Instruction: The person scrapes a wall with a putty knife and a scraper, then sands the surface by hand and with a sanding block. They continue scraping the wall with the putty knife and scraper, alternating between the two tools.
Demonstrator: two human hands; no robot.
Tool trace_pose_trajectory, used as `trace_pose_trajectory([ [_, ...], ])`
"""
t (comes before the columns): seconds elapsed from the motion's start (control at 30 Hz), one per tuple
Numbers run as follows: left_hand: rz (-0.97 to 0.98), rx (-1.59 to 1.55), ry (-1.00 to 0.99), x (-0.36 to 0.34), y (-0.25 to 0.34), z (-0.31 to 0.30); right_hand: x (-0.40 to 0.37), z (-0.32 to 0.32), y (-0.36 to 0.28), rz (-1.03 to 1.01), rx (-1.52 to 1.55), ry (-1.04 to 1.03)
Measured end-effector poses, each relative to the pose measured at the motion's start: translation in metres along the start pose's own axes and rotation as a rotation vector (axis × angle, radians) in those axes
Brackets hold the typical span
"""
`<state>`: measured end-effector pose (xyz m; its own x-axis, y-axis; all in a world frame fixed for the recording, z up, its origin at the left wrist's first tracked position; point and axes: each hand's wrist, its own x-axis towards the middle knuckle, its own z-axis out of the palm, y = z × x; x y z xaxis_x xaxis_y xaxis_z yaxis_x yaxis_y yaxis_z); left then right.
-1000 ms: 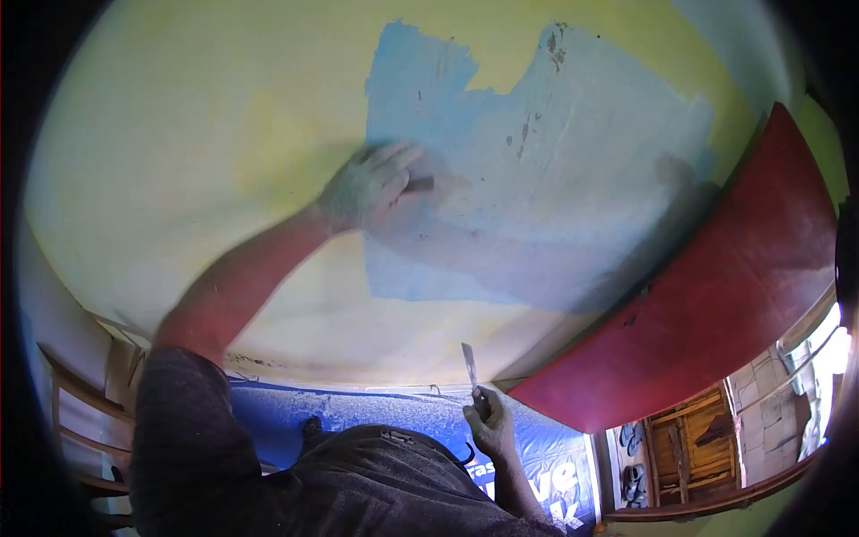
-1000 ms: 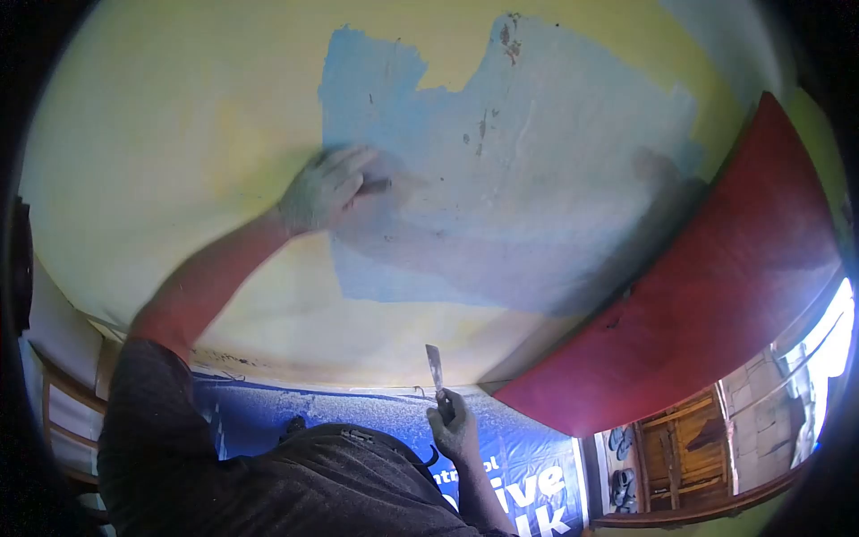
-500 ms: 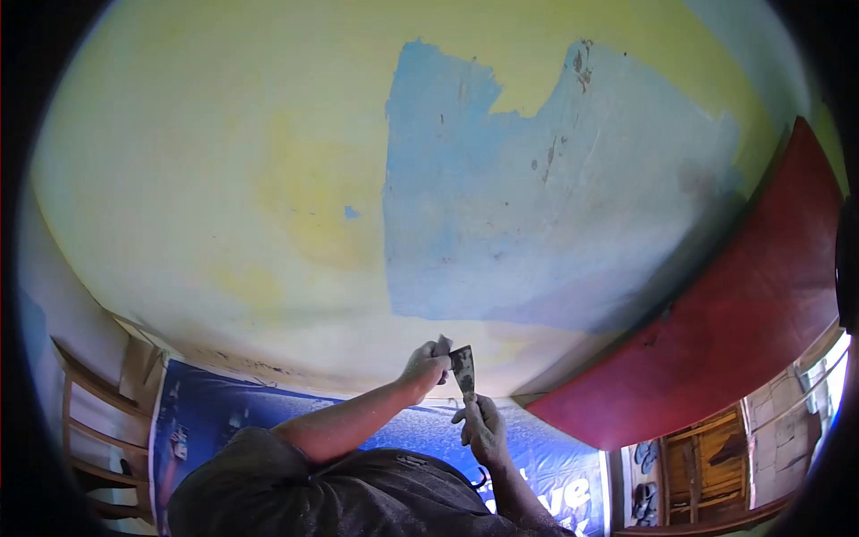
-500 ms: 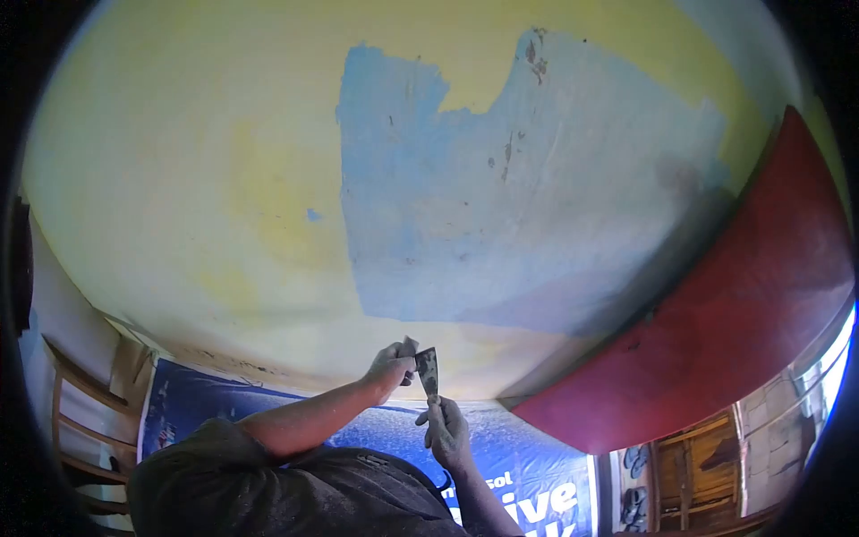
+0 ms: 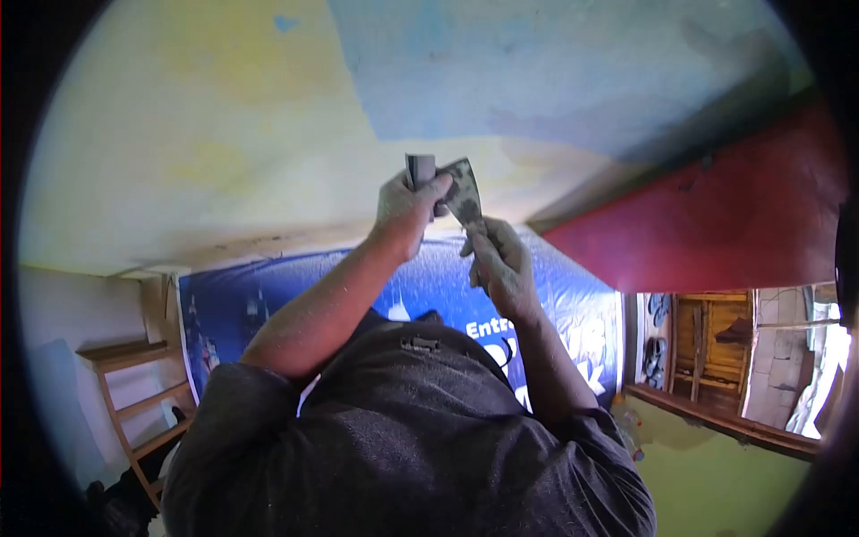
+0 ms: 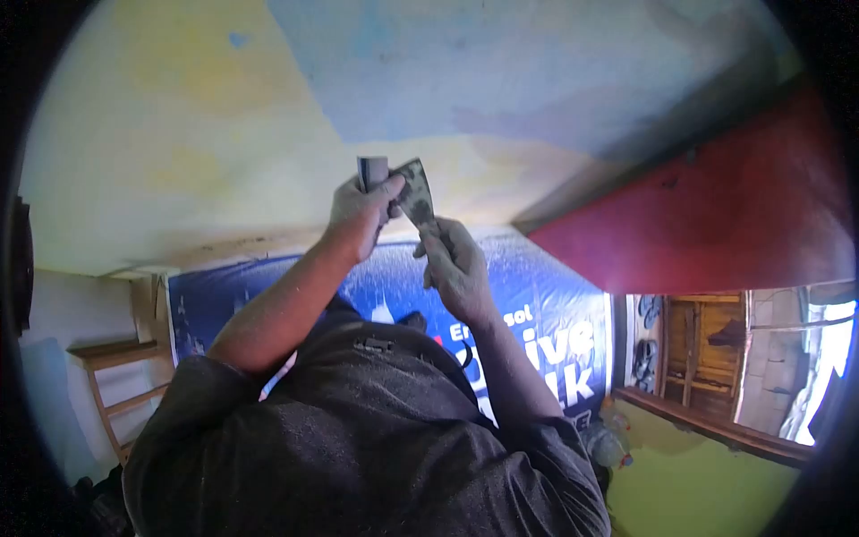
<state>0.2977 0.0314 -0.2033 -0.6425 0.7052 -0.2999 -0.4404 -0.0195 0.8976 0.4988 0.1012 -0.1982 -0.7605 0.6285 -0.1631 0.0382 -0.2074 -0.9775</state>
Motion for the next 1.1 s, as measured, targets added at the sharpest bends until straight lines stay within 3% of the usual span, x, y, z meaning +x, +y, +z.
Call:
trace_pose_trajectory([
  [0.23, -0.012, 0.011, 0.058, 0.000, -0.006, -0.002, 0.015, 0.001, 0.004, 0.124, -0.089, -0.047],
  [0.33, 0.000, -0.058, 0.055, -0.003, -0.019, 0.002, 0.019, 0.004, 0.012, 0.183, -0.045, 0.078],
  [0.5, 0.042, 0.017, -0.042, -0.023, -0.027, 0.010, 0.021, 0.006, 0.012, 0.149, 0.036, 0.070],
  [0.63, 0.084, -0.006, 0.023, -0.009, -0.020, 0.011, 0.023, 0.004, 0.014, 0.126, 0.017, 0.032],
  [1.1, 0.115, 0.056, -0.144, -0.007, -0.017, -0.006, 0.024, 0.017, 0.018, 0.083, 0.004, 0.164],
])
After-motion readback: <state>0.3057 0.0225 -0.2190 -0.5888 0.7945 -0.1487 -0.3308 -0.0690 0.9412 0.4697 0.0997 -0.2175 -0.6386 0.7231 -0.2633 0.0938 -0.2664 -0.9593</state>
